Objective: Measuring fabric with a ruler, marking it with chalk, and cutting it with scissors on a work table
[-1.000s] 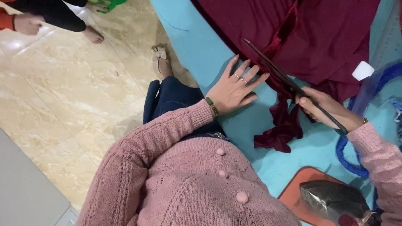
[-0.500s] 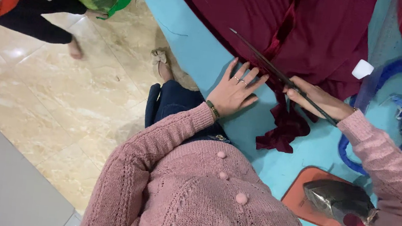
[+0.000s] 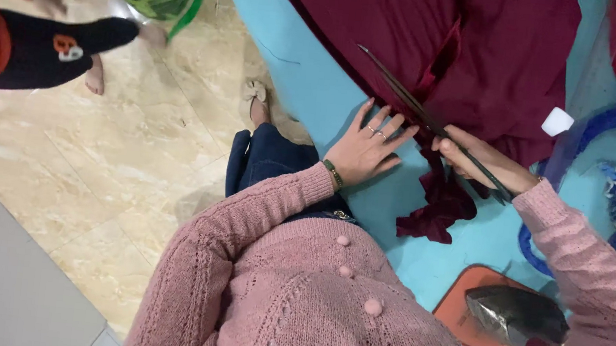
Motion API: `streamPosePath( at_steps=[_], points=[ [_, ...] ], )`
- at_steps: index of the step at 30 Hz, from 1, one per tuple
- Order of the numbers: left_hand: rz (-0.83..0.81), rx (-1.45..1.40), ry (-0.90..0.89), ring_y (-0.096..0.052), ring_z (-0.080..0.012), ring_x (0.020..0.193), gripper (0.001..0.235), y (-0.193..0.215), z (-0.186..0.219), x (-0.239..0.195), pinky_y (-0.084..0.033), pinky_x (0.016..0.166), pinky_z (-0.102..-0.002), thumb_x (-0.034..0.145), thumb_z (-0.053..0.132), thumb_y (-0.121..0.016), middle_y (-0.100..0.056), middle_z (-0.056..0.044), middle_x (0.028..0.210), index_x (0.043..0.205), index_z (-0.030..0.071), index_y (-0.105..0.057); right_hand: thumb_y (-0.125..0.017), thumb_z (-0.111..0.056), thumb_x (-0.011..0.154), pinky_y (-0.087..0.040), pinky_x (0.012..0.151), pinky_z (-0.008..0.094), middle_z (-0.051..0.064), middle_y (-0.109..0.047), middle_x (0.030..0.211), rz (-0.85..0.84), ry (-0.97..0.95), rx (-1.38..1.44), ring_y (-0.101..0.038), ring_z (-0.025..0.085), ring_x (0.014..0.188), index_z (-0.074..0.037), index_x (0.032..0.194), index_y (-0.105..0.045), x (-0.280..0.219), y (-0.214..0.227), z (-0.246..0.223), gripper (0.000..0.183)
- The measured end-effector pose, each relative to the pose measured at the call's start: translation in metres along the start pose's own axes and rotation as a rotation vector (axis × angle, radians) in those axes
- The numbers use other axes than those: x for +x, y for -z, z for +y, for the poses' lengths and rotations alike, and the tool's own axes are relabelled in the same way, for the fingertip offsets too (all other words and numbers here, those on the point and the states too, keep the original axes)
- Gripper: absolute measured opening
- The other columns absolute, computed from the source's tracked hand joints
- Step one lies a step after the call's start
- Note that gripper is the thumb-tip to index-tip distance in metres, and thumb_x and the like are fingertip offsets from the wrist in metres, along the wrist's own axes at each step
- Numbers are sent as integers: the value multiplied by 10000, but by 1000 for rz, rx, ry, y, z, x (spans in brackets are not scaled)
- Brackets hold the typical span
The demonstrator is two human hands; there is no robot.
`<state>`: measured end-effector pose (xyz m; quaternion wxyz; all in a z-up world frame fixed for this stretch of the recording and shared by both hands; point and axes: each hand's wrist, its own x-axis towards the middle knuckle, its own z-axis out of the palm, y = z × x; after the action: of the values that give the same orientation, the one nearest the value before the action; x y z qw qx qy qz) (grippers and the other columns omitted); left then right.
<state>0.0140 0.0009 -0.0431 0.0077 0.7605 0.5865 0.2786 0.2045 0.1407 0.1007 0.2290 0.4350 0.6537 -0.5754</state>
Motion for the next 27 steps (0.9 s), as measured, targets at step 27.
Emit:
streamPosePath(
  at_steps=[27],
  points=[
    [-46,-72,-79,-461,-354,1421,732,20,-14,1,-283,1256,-622,892,517,-763,-485,-103,1507,1492,203,-484,-421,-656,1031,-456,524,312,127,-529,875,48,7,-39,-521,185,699,61,1567,-310,66,10,15,902]
  ],
)
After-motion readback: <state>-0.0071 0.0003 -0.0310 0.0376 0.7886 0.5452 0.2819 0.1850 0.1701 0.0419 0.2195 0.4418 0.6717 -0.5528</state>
